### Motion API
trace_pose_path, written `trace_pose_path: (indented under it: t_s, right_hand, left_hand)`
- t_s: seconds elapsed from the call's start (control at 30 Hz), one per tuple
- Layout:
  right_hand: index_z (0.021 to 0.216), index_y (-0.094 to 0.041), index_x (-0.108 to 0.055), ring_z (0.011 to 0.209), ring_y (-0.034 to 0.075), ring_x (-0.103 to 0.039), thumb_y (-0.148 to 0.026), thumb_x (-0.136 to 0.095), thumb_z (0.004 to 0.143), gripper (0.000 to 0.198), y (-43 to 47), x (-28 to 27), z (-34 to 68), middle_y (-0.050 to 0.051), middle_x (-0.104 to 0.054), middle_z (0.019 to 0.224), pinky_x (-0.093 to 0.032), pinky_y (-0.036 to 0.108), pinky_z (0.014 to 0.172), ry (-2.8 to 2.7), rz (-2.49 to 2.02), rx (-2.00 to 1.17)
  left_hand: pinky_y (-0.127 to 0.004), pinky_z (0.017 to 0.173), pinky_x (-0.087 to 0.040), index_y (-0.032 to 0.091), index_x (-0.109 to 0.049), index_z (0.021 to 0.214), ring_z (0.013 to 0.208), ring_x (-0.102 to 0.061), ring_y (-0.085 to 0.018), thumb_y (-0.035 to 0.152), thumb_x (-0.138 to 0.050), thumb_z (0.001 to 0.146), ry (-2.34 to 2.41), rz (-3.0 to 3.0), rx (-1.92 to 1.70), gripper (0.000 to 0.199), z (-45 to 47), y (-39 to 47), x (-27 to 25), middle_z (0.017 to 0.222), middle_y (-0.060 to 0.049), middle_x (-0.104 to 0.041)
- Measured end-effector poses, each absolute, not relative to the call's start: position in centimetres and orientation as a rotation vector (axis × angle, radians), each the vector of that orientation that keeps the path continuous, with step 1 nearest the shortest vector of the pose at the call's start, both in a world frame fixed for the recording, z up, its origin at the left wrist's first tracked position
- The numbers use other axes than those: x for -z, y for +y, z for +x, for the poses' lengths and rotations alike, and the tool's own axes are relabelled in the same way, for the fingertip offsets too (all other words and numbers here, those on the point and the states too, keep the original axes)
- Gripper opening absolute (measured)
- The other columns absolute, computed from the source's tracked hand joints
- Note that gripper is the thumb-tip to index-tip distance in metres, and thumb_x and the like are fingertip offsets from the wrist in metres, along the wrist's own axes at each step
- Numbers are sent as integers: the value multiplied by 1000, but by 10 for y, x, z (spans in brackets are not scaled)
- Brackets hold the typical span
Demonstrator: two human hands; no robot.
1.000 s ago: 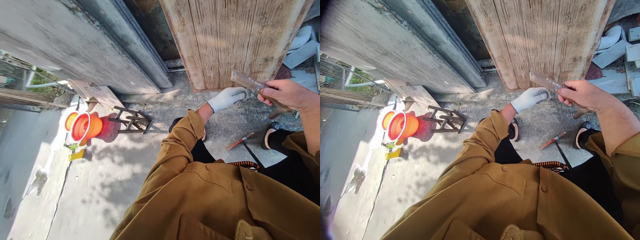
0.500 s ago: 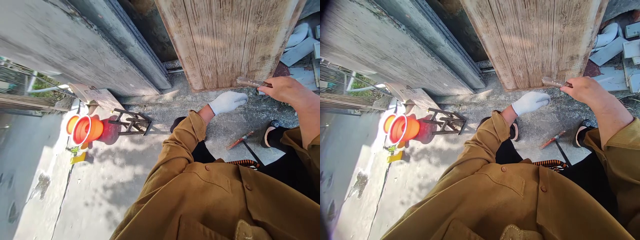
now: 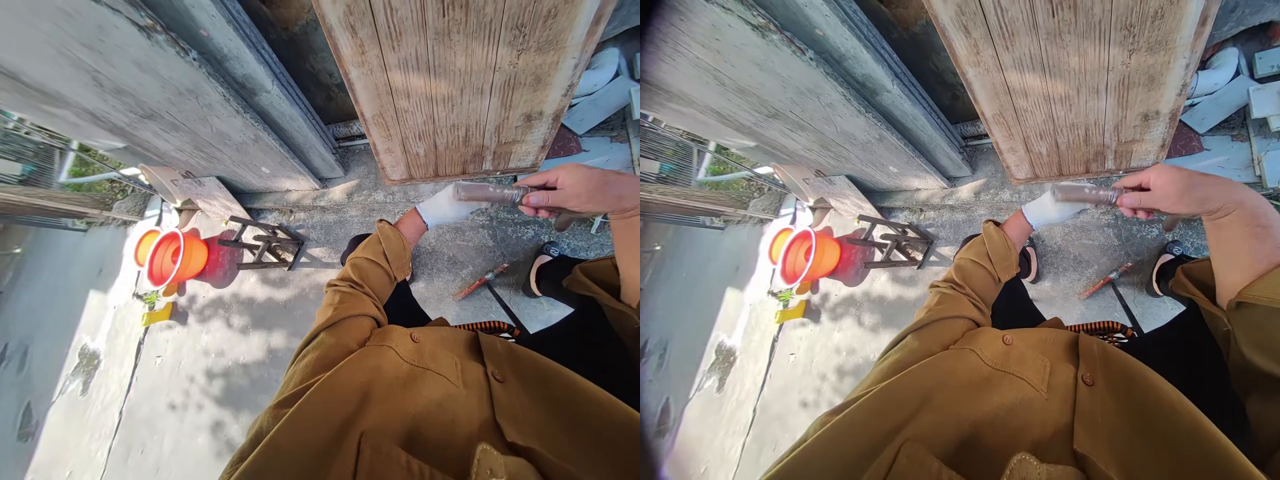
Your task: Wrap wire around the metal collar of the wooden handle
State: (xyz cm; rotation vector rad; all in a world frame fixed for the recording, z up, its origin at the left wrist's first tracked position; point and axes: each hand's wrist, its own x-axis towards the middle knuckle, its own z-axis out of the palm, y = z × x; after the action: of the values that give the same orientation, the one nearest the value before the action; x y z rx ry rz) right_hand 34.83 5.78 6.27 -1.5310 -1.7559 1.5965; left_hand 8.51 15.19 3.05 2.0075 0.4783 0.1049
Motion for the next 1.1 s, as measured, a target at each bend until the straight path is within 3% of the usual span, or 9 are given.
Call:
trace_pose_path:
  t_s: [0.13, 0.27, 0.47, 0.63, 0.77, 0.9, 1.0, 1.1]
  right_hand:
    - [86, -20, -70, 64, 14, -55, -81, -86, 86, 64, 60, -70, 347, 8, -70, 84, -46, 29, 55, -1228, -1630, -1282]
    - [82, -20, -69, 60, 12, -54, -65, -84, 95, 50, 63, -71, 337, 6, -68, 77, -46, 26, 52, -1076, -1790, -1121]
    - [85, -21, -70, 68, 17, -61, -53, -71, 106, 38, 65, -64, 341, 5, -70, 76, -50, 31, 67, -1300, -2139, -1048]
    - [94, -23, -74, 72, 23, -65, -57, -63, 105, 38, 69, -55, 347, 5, -74, 77, -43, 38, 73, -1801, -2435, -1066]
    - [100, -24, -79, 67, 24, -63, -71, -68, 96, 49, 65, -46, 348, 4, -70, 72, -44, 38, 69, -2099, -2097, -1612]
    - [91, -22, -76, 64, 19, -58, -81, -72, 91, 59, 58, -53, 340, 4, -70, 76, -45, 34, 63, -2158, -1507, -2052]
    - [89, -22, -74, 65, 16, -56, -84, -76, 92, 62, 57, -65, 341, 3, -69, 77, -46, 31, 63, -1992, -1435, -1906]
    - [89, -21, -72, 66, 15, -55, -81, -78, 94, 60, 58, -75, 348, 4, -67, 77, -47, 30, 62, -1538, -1522, -1494]
  left_hand:
    - [-33, 94, -56, 12, -78, 125, 96, -71, -19, 47, -51, 119, 499, 1895, -123, 45, 85, 147, -31, 112, -12, -80]
    - [-33, 104, -55, 12, -80, 123, 108, -72, -21, 46, -53, 116, 419, 1953, -67, 44, 88, 143, -31, 117, -11, -81]
    - [-33, 108, -54, 13, -82, 124, 113, -74, -22, 33, -52, 113, 350, 2102, 32, 38, 89, 143, -33, 120, -10, -84]
    - [-32, 104, -53, 16, -83, 119, 110, -74, -22, 29, -53, 112, 399, 2342, 31, 33, 84, 150, -36, 117, -9, -84]
    - [-33, 104, -53, 17, -83, 113, 110, -74, -22, 26, -56, 111, 414, 2350, 2, 29, 80, 156, -38, 115, -9, -83]
    - [-34, 109, -55, 14, -84, 115, 113, -74, -22, 29, -61, 110, 376, 2150, -78, 28, 81, 155, -40, 120, -11, -83]
    - [-36, 105, -56, 13, -82, 115, 109, -73, -22, 45, -64, 112, 459, 1986, -187, 37, 83, 154, -37, 115, -11, -82]
    - [-31, 87, -55, 13, -79, 117, 87, -67, -16, 57, -59, 114, 567, 1807, -228, 48, 85, 151, -31, 100, -8, -76]
